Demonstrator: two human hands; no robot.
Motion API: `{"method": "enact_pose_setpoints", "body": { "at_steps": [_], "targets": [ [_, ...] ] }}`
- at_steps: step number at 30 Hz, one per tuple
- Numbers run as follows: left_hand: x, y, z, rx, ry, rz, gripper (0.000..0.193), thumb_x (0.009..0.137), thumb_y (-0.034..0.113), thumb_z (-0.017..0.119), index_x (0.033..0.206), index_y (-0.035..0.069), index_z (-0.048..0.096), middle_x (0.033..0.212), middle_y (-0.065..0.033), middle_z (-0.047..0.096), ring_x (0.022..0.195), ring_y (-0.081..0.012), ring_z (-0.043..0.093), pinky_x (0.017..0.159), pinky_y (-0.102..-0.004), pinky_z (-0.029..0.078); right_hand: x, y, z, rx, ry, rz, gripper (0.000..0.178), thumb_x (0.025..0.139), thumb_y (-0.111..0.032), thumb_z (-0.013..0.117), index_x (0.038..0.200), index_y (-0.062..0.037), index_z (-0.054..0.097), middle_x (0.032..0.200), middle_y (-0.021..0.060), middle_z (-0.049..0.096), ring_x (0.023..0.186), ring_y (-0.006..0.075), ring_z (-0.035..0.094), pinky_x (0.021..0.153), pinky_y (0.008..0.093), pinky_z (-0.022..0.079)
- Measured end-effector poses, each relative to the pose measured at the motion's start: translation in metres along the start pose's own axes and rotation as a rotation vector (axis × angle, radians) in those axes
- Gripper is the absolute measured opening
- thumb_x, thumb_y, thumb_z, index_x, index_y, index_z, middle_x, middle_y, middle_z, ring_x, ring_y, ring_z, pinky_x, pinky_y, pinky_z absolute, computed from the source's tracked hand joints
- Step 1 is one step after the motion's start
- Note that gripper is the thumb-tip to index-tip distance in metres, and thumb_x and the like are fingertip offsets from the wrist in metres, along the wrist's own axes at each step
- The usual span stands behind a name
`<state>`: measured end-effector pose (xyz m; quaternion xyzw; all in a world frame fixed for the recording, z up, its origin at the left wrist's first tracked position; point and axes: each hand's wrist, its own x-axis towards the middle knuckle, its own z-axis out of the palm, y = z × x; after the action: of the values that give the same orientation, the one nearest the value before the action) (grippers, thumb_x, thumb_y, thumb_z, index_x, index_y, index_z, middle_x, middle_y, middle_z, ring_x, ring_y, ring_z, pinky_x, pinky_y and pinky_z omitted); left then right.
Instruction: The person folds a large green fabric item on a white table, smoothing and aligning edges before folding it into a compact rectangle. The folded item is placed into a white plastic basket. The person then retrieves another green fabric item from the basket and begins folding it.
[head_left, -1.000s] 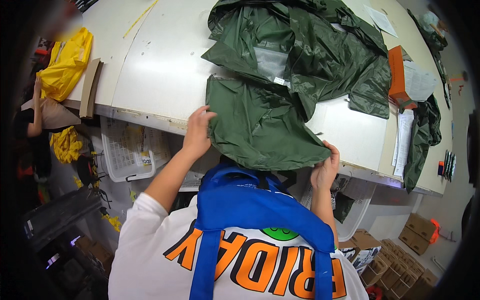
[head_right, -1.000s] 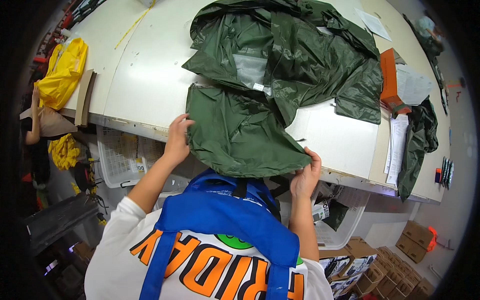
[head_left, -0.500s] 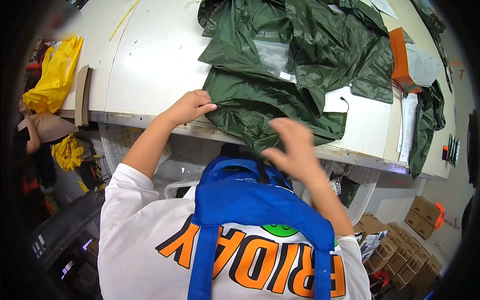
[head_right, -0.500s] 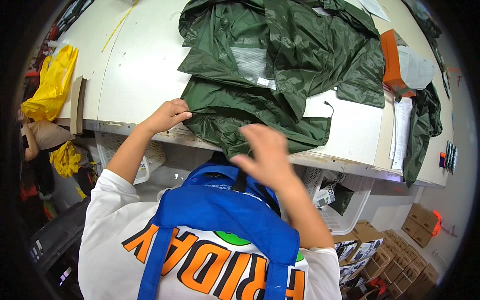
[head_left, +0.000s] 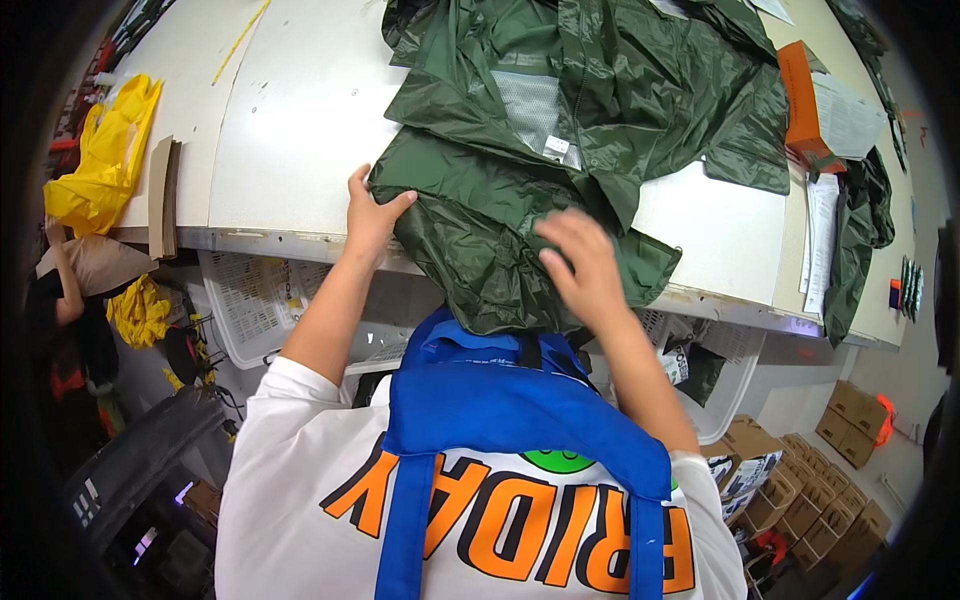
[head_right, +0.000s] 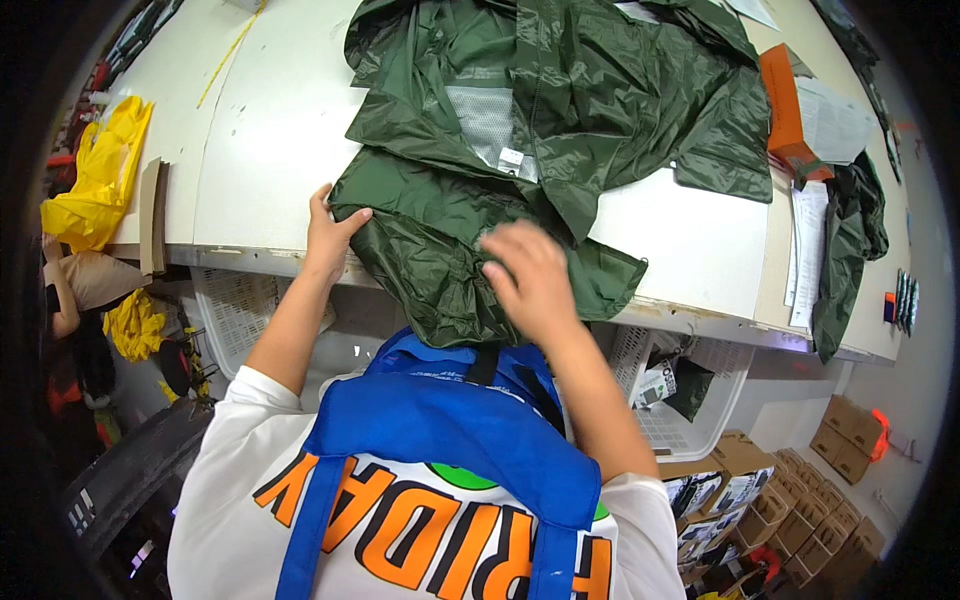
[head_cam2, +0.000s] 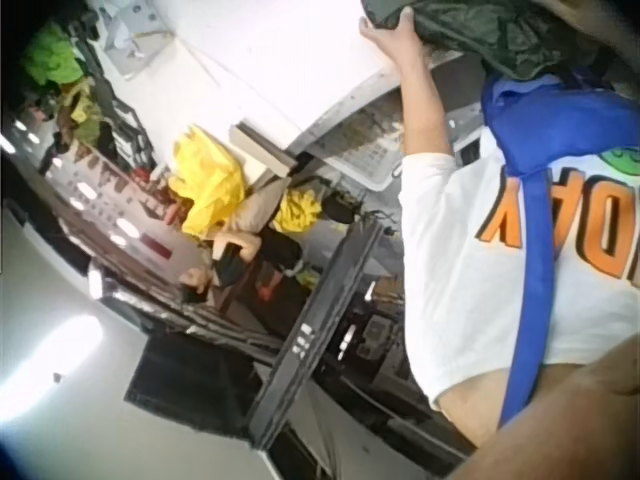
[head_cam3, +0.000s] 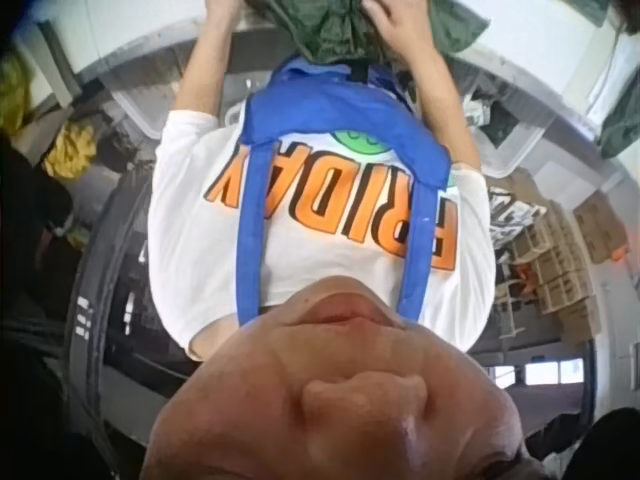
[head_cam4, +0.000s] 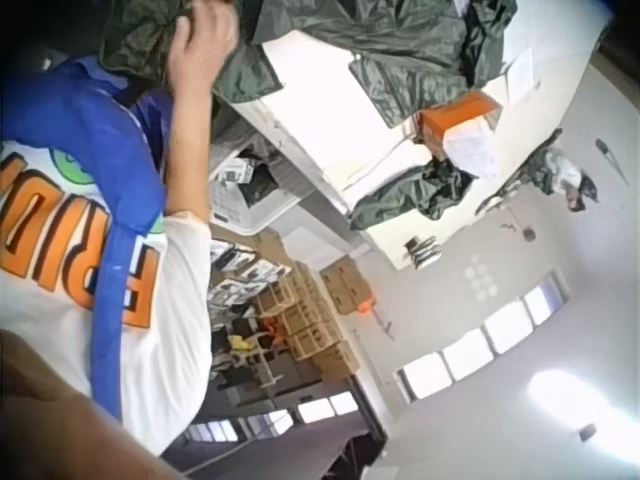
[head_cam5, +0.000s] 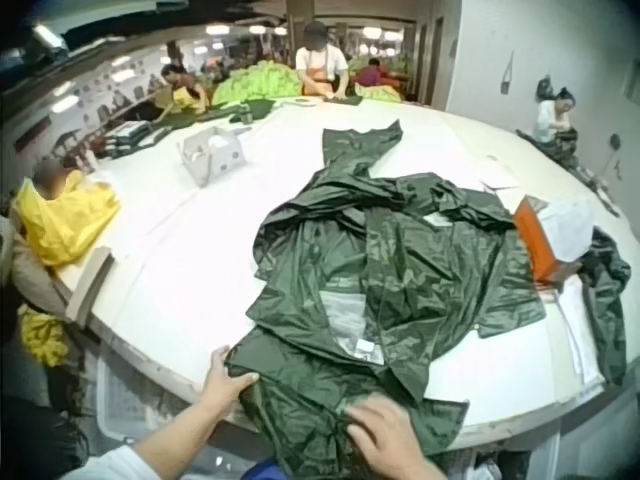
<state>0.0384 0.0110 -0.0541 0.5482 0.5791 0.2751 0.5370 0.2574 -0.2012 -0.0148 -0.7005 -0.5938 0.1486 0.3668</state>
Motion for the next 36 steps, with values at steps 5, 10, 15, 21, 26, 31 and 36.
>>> {"method": "enact_pose_setpoints", "body": {
  "at_steps": [5, 10, 15, 21, 26, 31, 36],
  "targets": [
    [-0.019, 0.031, 0.009, -0.110, -0.316, 0.003, 0.047, 0.078, -0.004, 0.064, 0.122, -0.006, 0.049, 0.111, -0.0156, 0.060, 0.103, -0.0207, 0.058, 0.091, -0.0333, 0.047, 0.019, 0.076, 0.009, -0.426, -0.045, 0.302, 0.064, 0.085, -0.038, 0.062, 0.137, -0.0058, 0.043, 0.143, 0.0165, 0.040, 0.127, 0.0376, 0.041, 0.101, 0.0472, 0.036],
    [-0.081, 0.059, 0.074, 0.641, -0.858, 0.928, 0.068, 0.072, 0.005, 0.066, 0.136, 0.018, 0.046, 0.093, -0.0118, 0.051, 0.088, -0.0310, 0.055, 0.077, -0.0388, 0.049, 0.036, 0.110, -0.011, 0.071, -0.005, 0.335, 0.044, 0.088, -0.015, 0.058, 0.131, -0.0044, 0.052, 0.134, 0.0164, 0.052, 0.121, 0.0309, 0.052, 0.101, 0.0339, 0.039],
    [-0.060, 0.019, 0.106, 0.605, -0.899, 0.695, 0.048, 0.090, 0.022, 0.058, 0.133, 0.007, 0.046, 0.097, -0.0193, 0.058, 0.089, -0.0368, 0.059, 0.080, -0.0415, 0.048, -0.022, 0.043, -0.051, 0.202, 0.453, 0.431, 0.028, 0.090, -0.007, 0.055, 0.117, -0.0009, 0.060, 0.113, 0.0114, 0.062, 0.103, 0.0213, 0.057, 0.092, 0.0321, 0.043],
    [-0.063, 0.022, 0.100, 0.888, -0.743, 1.080, 0.047, 0.076, 0.019, 0.067, 0.121, 0.017, 0.055, 0.147, -0.0182, 0.030, 0.137, -0.0389, 0.025, 0.111, -0.0503, 0.022, -0.129, 0.041, 0.002, 0.464, 0.827, 1.154, 0.060, 0.083, -0.019, 0.071, 0.128, 0.0055, 0.041, 0.122, 0.0158, 0.048, 0.097, 0.0245, 0.056, 0.087, 0.0361, 0.046],
    [-0.055, 0.011, 0.106, 0.910, -0.856, 0.964, 0.052, 0.073, 0.020, 0.068, 0.122, 0.017, 0.052, 0.152, -0.0206, 0.021, 0.142, -0.0388, 0.015, 0.115, -0.0512, 0.011, -0.094, 0.017, -0.039, 1.356, 0.767, 0.915, 0.035, 0.086, -0.003, 0.061, 0.120, 0.0043, 0.053, 0.113, 0.0120, 0.061, 0.107, 0.0197, 0.057, 0.090, 0.0352, 0.048],
    [-0.034, -0.010, 0.106, 0.521, -1.001, 0.678, 0.071, 0.073, 0.013, 0.063, 0.140, 0.013, 0.037, 0.151, -0.0224, 0.023, 0.143, -0.0331, 0.018, 0.115, -0.0469, 0.012, -0.020, -0.017, -0.015, -0.004, -0.112, 0.121, 0.063, 0.085, -0.050, 0.057, 0.140, -0.0222, 0.044, 0.151, 0.0183, 0.022, 0.139, 0.0444, 0.013, 0.112, 0.0524, 0.012],
    [-0.043, 0.019, 0.104, 0.017, -0.837, 0.514, 0.075, 0.072, -0.002, 0.053, 0.143, 0.010, 0.032, 0.149, -0.0177, 0.030, 0.139, -0.0310, 0.029, 0.113, -0.0394, 0.023, -0.015, 0.011, 0.028, -0.381, -0.252, 0.209, 0.055, 0.090, -0.046, 0.051, 0.138, -0.0205, 0.045, 0.153, 0.0137, 0.023, 0.140, 0.0456, 0.011, 0.111, 0.0591, 0.010]
  ]
}}
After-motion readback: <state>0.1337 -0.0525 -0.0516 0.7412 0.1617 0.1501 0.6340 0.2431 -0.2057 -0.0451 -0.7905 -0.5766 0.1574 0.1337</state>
